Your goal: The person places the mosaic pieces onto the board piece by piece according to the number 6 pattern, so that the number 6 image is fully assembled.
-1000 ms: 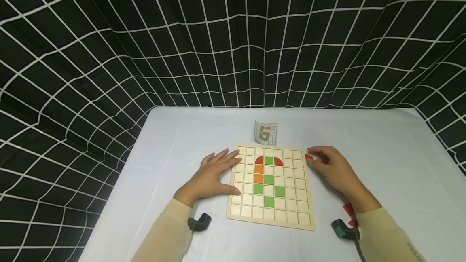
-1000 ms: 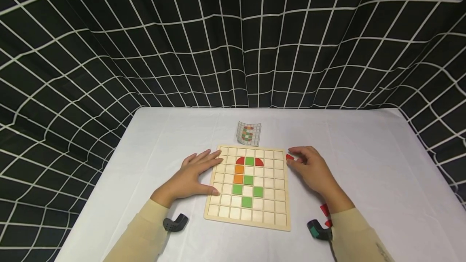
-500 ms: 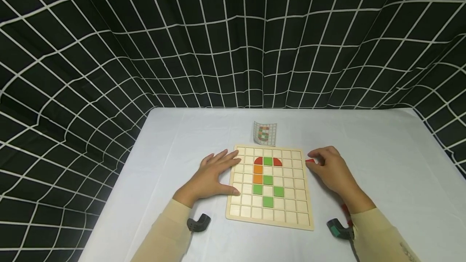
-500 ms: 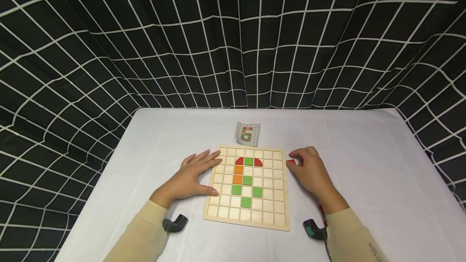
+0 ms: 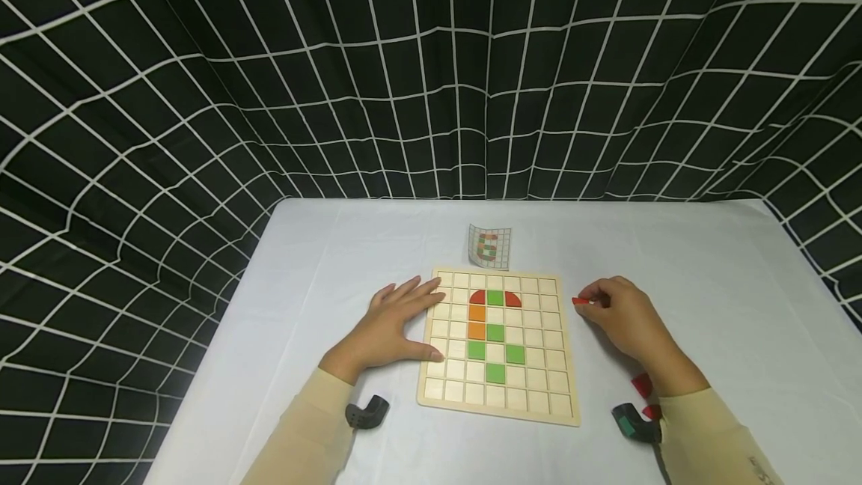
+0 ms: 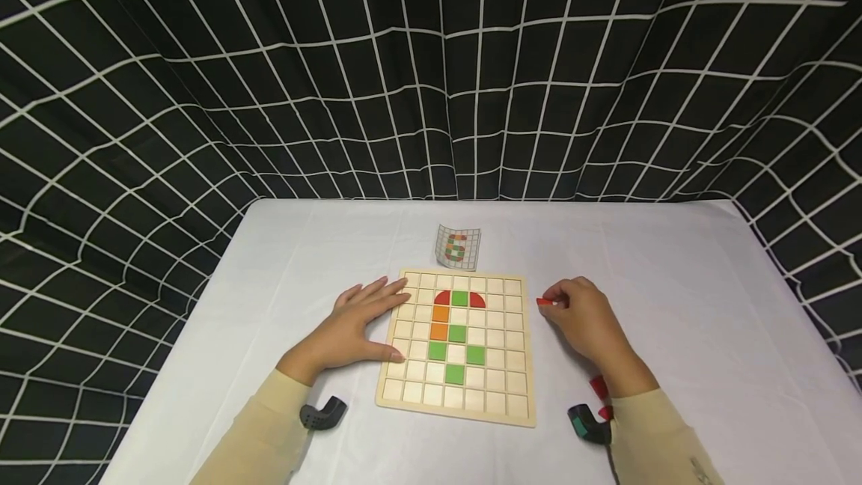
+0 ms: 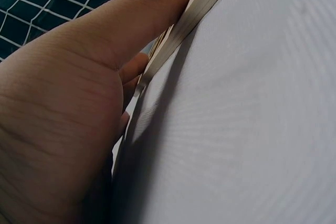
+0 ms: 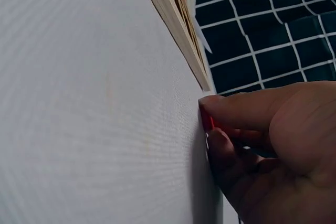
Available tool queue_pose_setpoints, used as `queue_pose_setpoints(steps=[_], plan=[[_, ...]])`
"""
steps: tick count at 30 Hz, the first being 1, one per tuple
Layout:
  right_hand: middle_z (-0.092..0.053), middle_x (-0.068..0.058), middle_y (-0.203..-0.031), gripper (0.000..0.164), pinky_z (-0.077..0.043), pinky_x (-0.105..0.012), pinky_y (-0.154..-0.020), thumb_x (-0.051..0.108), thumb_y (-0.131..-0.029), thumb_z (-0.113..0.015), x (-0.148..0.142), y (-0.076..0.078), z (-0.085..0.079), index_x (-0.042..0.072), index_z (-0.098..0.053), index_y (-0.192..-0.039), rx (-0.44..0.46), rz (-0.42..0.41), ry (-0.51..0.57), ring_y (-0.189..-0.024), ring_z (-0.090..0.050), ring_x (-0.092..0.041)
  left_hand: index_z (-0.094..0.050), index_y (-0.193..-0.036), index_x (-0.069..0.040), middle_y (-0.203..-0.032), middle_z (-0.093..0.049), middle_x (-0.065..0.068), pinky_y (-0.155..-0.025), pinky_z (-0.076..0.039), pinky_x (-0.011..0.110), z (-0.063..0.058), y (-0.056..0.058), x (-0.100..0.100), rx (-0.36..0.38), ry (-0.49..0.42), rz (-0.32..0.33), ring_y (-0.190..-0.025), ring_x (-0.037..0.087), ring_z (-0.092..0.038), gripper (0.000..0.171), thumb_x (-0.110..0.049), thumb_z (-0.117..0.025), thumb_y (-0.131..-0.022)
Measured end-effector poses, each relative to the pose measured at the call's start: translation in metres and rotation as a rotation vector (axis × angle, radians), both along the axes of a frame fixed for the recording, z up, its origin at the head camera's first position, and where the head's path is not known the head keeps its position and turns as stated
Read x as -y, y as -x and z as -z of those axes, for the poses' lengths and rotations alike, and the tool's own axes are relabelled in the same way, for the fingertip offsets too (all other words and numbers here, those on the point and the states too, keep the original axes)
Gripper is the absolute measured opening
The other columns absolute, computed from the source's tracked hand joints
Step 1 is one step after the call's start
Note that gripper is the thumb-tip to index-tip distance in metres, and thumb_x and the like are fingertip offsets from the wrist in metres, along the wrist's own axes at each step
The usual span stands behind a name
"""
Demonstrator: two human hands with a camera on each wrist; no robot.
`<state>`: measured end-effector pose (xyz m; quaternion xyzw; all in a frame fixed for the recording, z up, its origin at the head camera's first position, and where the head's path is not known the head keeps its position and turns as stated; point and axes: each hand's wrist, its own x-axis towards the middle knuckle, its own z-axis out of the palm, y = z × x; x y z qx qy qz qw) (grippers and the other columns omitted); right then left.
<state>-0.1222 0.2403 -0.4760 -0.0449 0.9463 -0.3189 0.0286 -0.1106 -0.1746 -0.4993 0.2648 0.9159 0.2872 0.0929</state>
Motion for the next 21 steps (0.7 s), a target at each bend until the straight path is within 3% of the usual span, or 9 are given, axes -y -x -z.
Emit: queue_pose_setpoints(steps=[6,16,21], plan=[[-0.061,-0.011,-0.094,0.01,-0.046,-0.043,-0.072,0.006,-0.097,-0.079,0.0008,-0.0011,-0.0015,0.001,-0.07,-0.099,-0.004,-0.027,0.003,-0.086,-0.055,-0.029,-0.049,-0.166,-0.023,-0.177,-0.028,-0.011,-0.129,-0.003,0.055,0.0013,0.0003,0.0006,-0.003,-0.006,0.001,-0.164,0.022,-0.015,0.103,-0.064,-0.09,-0.08],[-0.066,-0.017,-0.105,0.02,-0.052,-0.053,-0.081,0.003,-0.096,-0.078,0.0021,-0.0024,-0.0032,-0.003,-0.073,-0.115,0.0,-0.058,-0.018,-0.094,-0.06,-0.034,-0.05,-0.166,-0.023,-0.177,-0.027,-0.012,-0.129,-0.003,0.054,0.0026,0.0004,0.0007,-0.003,-0.013,0.0,-0.164,0.021,-0.015,0.104,-0.066,-0.089,-0.08],[-0.063,-0.012,-0.097,0.021,-0.051,-0.045,-0.074,0.003,-0.089,-0.079,-0.0007,-0.0021,-0.0033,-0.005,-0.075,-0.108,-0.016,-0.084,-0.033,-0.087,-0.058,-0.027,-0.049,-0.166,-0.024,-0.177,-0.027,-0.013,-0.129,-0.003,0.054,0.0028,0.0006,0.001,-0.006,-0.004,0.001,-0.164,0.02,-0.014,0.104,-0.067,-0.089,-0.08]])
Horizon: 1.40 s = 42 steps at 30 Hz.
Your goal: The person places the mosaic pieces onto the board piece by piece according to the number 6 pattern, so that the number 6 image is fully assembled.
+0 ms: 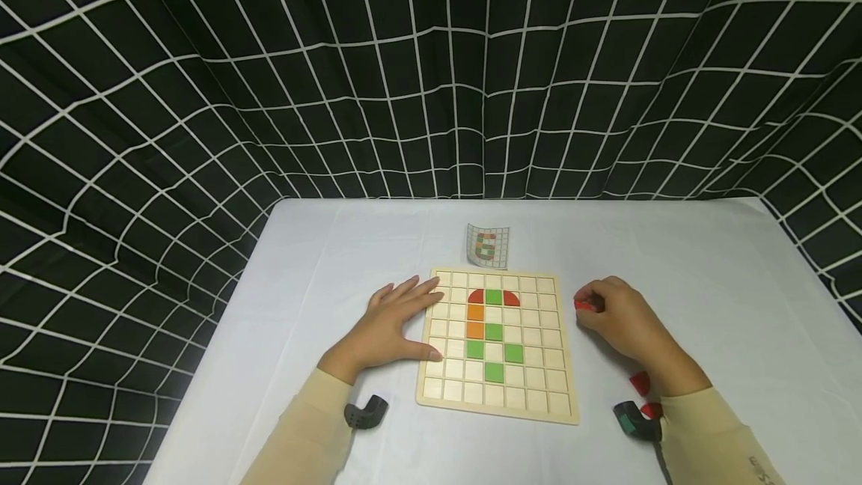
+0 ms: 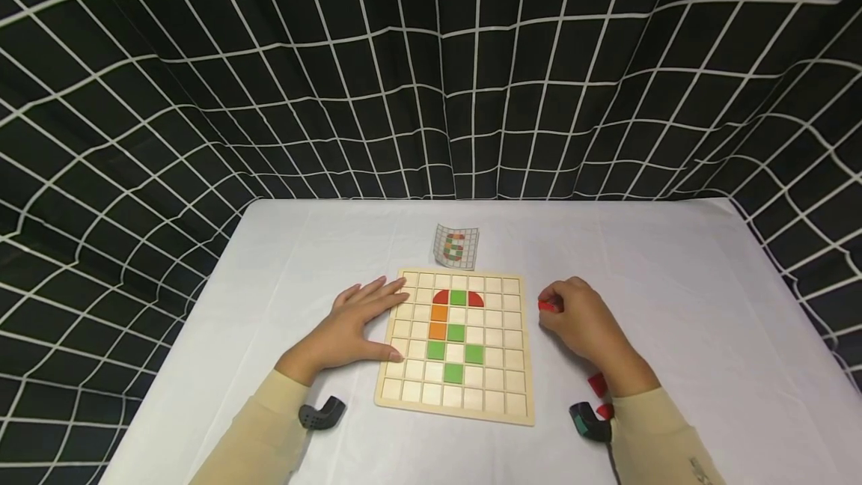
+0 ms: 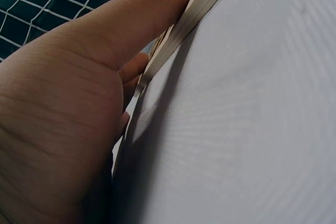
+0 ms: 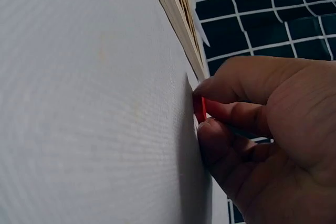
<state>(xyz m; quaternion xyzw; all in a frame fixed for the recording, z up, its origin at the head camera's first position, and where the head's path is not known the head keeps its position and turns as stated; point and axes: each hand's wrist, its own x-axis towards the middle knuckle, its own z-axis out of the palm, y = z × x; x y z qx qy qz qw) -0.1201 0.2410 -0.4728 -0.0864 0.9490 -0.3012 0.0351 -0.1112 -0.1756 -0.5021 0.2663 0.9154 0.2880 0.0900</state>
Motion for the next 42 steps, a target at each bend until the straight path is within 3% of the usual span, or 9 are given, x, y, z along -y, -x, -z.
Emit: queue_pose_setpoints(steps=[8,15,18,26,34,42], plan=[[-0.057,-0.007,-0.096,0.014,-0.049,-0.041,-0.073,0.0,-0.085,-0.077,-0.0005,0.0001,0.0022,0.007,-0.067,-0.091,-0.006,-0.04,0.007,-0.086,-0.055,-0.024,-0.048,-0.167,-0.024,-0.177,-0.027,-0.013,-0.129,-0.002,0.053,0.0001,0.0,0.0002,0.005,0.002,0.0,-0.164,0.019,-0.014,0.104,-0.067,-0.089,-0.081],[-0.062,-0.015,-0.104,0.025,-0.054,-0.049,-0.08,0.001,-0.086,-0.077,-0.0016,0.0003,0.0005,-0.003,-0.071,-0.111,0.029,-0.041,0.0,-0.091,-0.059,-0.029,-0.049,-0.166,-0.024,-0.177,-0.027,-0.014,-0.13,-0.003,0.051,0.0004,0.0002,-0.0002,0.001,0.01,-0.003,-0.164,0.019,-0.014,0.104,-0.066,-0.089,-0.08],[-0.061,-0.016,-0.105,0.027,-0.054,-0.05,-0.081,0.001,-0.086,-0.077,-0.0012,0.0,-0.0004,-0.006,-0.072,-0.112,0.037,-0.042,0.001,-0.092,-0.06,-0.03,-0.049,-0.166,-0.024,-0.177,-0.027,-0.013,-0.129,-0.004,0.052,0.0004,0.0004,-0.0004,-0.002,0.011,-0.001,-0.164,0.019,-0.014,0.104,-0.067,-0.089,-0.08],[-0.058,-0.009,-0.096,0.018,-0.05,-0.045,-0.075,-0.003,-0.087,-0.076,-0.0015,-0.0001,0.0004,0.004,-0.065,-0.1,0.033,-0.063,0.013,-0.088,-0.055,-0.027,-0.049,-0.167,-0.024,-0.177,-0.027,-0.013,-0.129,-0.004,0.053,0.0013,0.0008,-0.0004,-0.004,0.02,-0.002,-0.164,0.019,-0.014,0.104,-0.066,-0.089,-0.08],[-0.062,-0.004,-0.091,0.019,-0.052,-0.048,-0.077,0.0,-0.095,-0.081,-0.004,-0.0011,-0.0015,0.001,-0.072,-0.112,0.014,-0.024,0.045,-0.088,-0.058,-0.026,-0.048,-0.167,-0.025,-0.177,-0.027,-0.013,-0.129,-0.004,0.053,0.0023,0.001,0.0,-0.004,0.022,-0.002,-0.164,0.019,-0.014,0.105,-0.068,-0.088,-0.08],[-0.064,0.0,-0.089,0.019,-0.051,-0.037,-0.075,0.005,-0.096,-0.082,-0.002,-0.0023,-0.0038,0.006,-0.076,-0.114,0.03,0.004,0.074,-0.087,-0.059,-0.023,-0.048,-0.167,-0.024,-0.177,-0.026,-0.013,-0.129,-0.003,0.053,0.0018,0.0014,0.0003,-0.002,0.024,0.0,-0.164,0.019,-0.014,0.104,-0.067,-0.088,-0.081]])
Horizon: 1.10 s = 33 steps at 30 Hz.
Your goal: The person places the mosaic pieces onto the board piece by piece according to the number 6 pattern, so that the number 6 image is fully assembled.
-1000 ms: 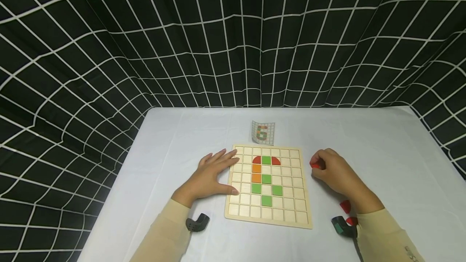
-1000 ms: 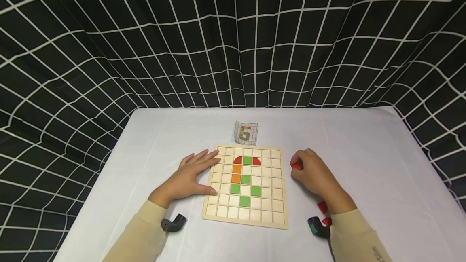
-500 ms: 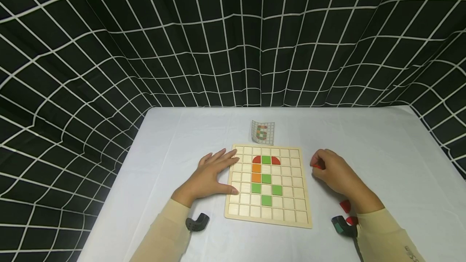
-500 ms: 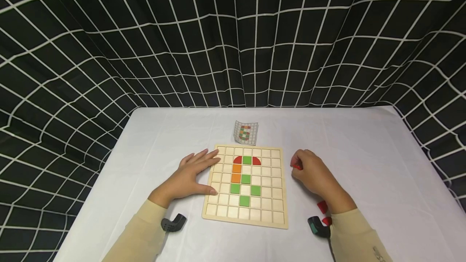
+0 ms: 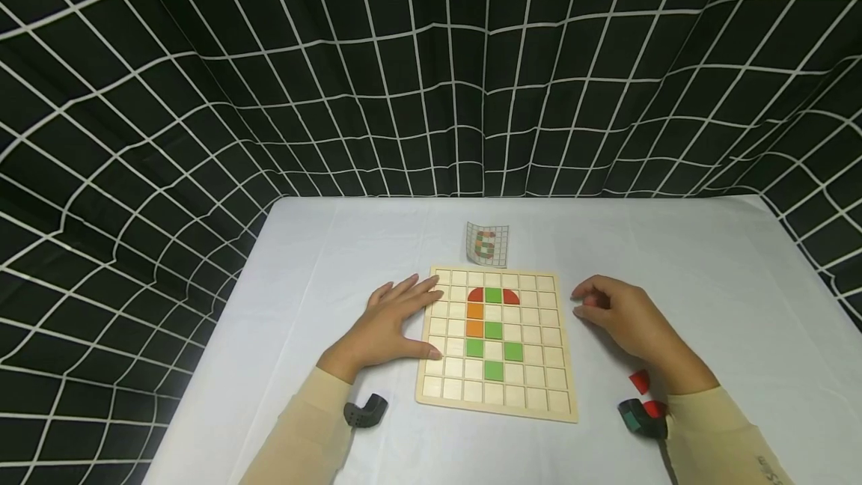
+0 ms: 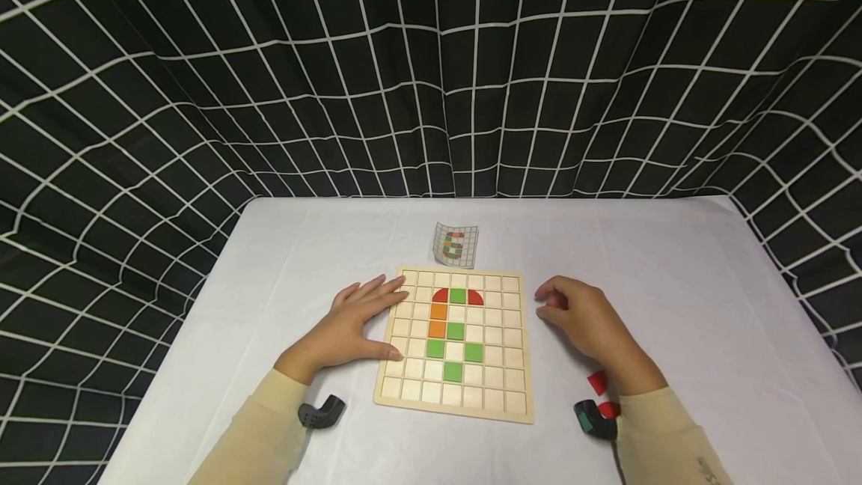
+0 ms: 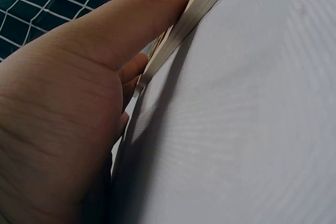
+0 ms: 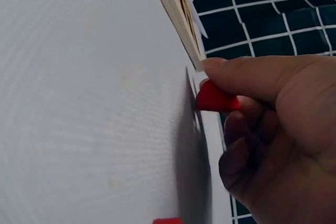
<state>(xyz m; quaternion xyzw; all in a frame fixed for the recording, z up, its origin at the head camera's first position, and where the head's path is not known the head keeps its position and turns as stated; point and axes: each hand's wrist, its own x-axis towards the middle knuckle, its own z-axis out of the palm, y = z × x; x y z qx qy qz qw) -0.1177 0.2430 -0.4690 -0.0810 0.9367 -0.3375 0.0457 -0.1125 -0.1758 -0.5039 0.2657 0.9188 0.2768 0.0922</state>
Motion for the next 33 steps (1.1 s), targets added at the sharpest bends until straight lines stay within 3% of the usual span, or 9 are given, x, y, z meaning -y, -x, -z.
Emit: queue_pose_setpoints(steps=[6,11,14,18,25,33], plan=[[-0.069,0.0,-0.091,0.015,-0.051,-0.029,-0.072,0.008,-0.099,-0.081,-0.003,0.0,-0.005,0.005,-0.077,-0.114,-0.023,0.014,0.066,-0.086,-0.061,-0.023,-0.048,-0.167,-0.023,-0.177,-0.028,-0.011,-0.129,-0.003,0.053,-0.003,-0.001,-0.001,0.004,-0.015,-0.001,-0.165,0.022,-0.015,0.104,-0.064,-0.09,-0.081],[-0.073,-0.008,-0.109,0.025,-0.054,-0.022,-0.073,0.004,-0.103,-0.075,-0.003,0.0,-0.008,0.003,-0.076,-0.128,0.026,0.016,0.116,-0.094,-0.064,-0.026,-0.049,-0.166,-0.023,-0.177,-0.028,-0.011,-0.129,-0.002,0.054,-0.003,-0.001,-0.001,0.009,-0.02,-0.004,-0.165,0.022,-0.015,0.104,-0.064,-0.09,-0.081],[-0.072,-0.012,-0.117,0.023,-0.054,-0.019,-0.076,0.004,-0.103,-0.074,-0.002,-0.001,-0.008,0.004,-0.077,-0.126,0.042,0.022,0.124,-0.101,-0.064,-0.028,-0.049,-0.166,-0.023,-0.177,-0.028,-0.012,-0.129,-0.002,0.054,-0.003,0.0,-0.001,0.01,-0.021,-0.005,-0.165,0.022,-0.015,0.104,-0.065,-0.09,-0.08],[-0.074,-0.01,-0.114,0.016,-0.054,-0.02,-0.077,0.007,-0.104,-0.074,-0.001,-0.001,-0.008,0.005,-0.077,-0.12,0.058,0.022,0.145,-0.101,-0.064,-0.027,-0.049,-0.166,-0.024,-0.177,-0.028,-0.012,-0.129,-0.002,0.053,-0.002,0.0,-0.001,0.009,-0.02,-0.006,-0.165,0.021,-0.014,0.104,-0.065,-0.09,-0.08],[-0.073,-0.011,-0.119,0.028,-0.053,-0.027,-0.074,0.005,-0.103,-0.073,-0.001,-0.003,-0.01,0.005,-0.075,-0.132,0.043,-0.003,0.126,-0.101,-0.06,-0.028,-0.049,-0.167,-0.025,-0.177,-0.027,-0.013,-0.129,-0.002,0.053,-0.002,0.0,-0.001,0.013,-0.017,-0.008,-0.165,0.02,-0.014,0.104,-0.066,-0.09,-0.08],[-0.072,-0.005,-0.113,0.024,-0.053,-0.025,-0.078,0.007,-0.103,-0.075,0.003,-0.005,-0.014,0.007,-0.081,-0.126,0.048,-0.053,0.15,-0.098,-0.062,-0.025,-0.048,-0.167,-0.025,-0.177,-0.027,-0.013,-0.129,-0.001,0.052,-0.002,0.0,-0.001,0.02,-0.02,-0.009,-0.165,0.02,-0.013,0.105,-0.066,-0.09,-0.08]])
